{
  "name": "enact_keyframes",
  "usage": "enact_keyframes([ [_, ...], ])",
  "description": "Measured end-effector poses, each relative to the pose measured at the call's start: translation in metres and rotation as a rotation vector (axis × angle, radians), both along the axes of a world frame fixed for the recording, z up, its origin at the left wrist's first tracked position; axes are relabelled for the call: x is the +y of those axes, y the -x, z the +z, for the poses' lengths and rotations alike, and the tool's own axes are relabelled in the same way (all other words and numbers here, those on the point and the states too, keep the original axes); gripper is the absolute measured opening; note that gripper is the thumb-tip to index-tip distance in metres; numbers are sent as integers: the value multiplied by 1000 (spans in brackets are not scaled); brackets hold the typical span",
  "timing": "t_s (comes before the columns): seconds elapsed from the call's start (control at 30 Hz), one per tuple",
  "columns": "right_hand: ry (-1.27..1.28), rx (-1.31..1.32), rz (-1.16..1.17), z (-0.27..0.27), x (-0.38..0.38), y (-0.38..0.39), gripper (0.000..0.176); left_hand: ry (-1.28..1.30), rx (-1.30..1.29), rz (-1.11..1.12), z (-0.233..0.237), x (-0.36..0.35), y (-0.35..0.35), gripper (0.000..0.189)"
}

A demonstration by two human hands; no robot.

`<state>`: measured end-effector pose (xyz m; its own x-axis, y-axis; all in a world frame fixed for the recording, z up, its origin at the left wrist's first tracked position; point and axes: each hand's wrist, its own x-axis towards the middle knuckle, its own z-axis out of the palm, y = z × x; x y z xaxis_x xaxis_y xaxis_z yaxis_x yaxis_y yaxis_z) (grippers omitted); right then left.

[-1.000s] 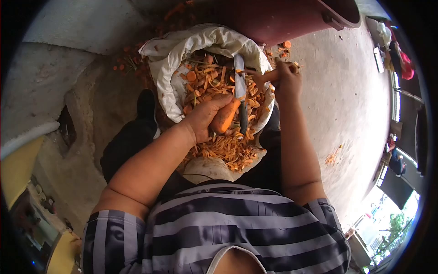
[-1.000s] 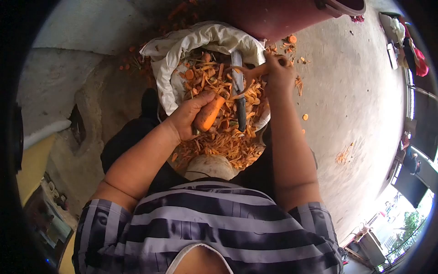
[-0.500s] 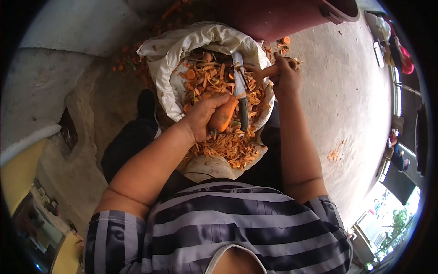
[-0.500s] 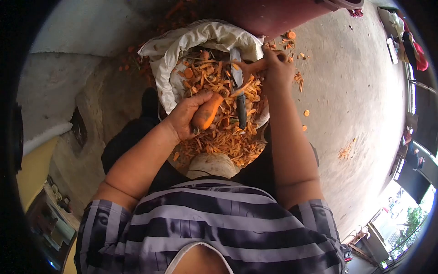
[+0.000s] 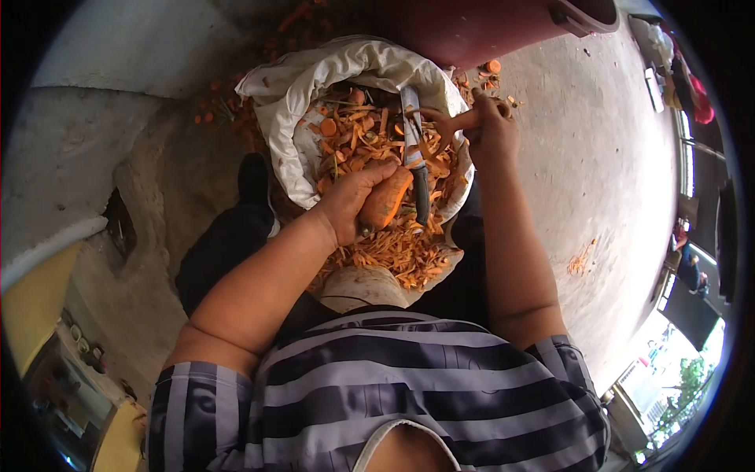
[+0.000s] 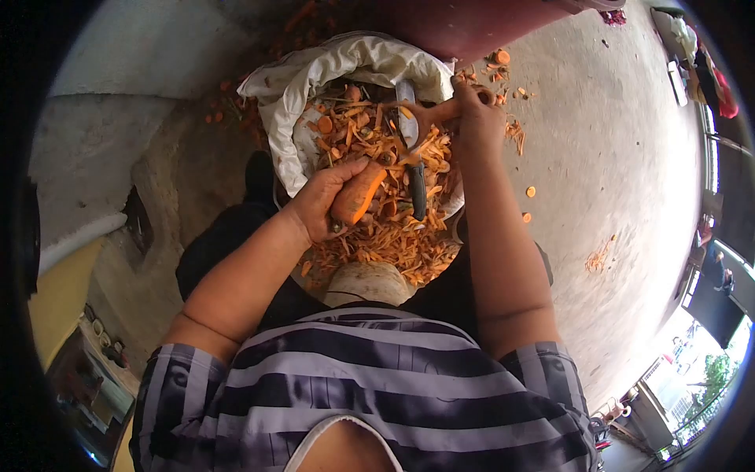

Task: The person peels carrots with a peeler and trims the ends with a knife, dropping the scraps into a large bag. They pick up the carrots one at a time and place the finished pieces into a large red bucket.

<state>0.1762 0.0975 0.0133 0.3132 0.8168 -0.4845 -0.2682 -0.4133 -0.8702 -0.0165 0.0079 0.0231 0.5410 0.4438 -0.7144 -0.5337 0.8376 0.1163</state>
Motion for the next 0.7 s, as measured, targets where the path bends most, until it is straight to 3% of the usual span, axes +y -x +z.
enact_keyframes([
  [0.13,-83,280,191,16,-22,24,11,-105,-132,5,-10,0,8,29],
  [0.23,-192,223,597,18,-45,44,18,-119,-298,81,-23,-4,6,30],
  [0.4,-9,143,362,1,-26,26,17,-226,-44,0,-28,-2,9,28],
  [0.5,-48,-93,59,-2,0,2,14,17,30,-40,-2,0,2,36],
  [0.63,-130,222,81,8,-10,11,16,13,-63,25,-12,-1,6,34],
  [0.67,-111,319,216,19,-23,22,17,-74,-97,29,-18,-4,7,33],
  [0.7,-111,251,352,17,-34,30,19,-161,-132,32,-25,-7,9,32],
])
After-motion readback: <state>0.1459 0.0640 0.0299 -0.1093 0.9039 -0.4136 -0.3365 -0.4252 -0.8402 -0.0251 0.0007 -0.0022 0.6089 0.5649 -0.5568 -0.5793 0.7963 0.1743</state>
